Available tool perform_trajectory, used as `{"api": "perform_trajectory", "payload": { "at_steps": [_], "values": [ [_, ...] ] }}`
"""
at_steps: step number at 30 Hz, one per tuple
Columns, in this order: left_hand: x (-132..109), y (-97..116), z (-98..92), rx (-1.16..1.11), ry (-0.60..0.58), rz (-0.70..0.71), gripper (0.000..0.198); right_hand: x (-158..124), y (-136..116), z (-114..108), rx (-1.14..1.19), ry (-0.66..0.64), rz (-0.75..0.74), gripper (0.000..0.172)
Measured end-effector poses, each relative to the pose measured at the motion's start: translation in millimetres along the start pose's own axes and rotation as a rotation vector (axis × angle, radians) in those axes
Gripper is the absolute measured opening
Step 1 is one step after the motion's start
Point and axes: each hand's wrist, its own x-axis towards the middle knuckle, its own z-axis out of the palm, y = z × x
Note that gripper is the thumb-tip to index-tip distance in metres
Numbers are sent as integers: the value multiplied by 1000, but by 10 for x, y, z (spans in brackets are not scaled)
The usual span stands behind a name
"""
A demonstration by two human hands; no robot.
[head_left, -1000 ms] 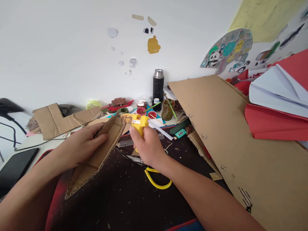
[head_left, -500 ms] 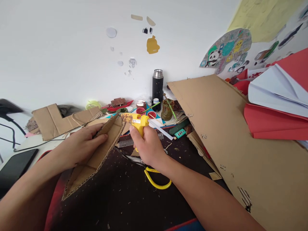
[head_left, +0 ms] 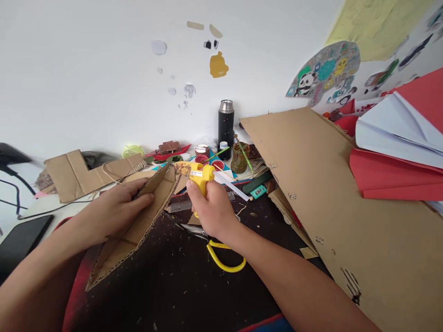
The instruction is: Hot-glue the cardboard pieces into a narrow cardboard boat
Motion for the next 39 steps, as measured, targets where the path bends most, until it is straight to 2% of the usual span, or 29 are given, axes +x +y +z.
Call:
{"api": "perform_trajectory", "payload": {
  "at_steps": [21,28,39],
  "values": [
    [19,2,-13,0,-5,-12,68,15,-17,-15,11,18,12,49],
    [18,13,-20,-59,-42,-13,69,21,-4,-17,5,28,5,50],
    [27,-15,-11,-52,-17,-15,68,7,-20,-15,3,17,7,50]
  ]
}}
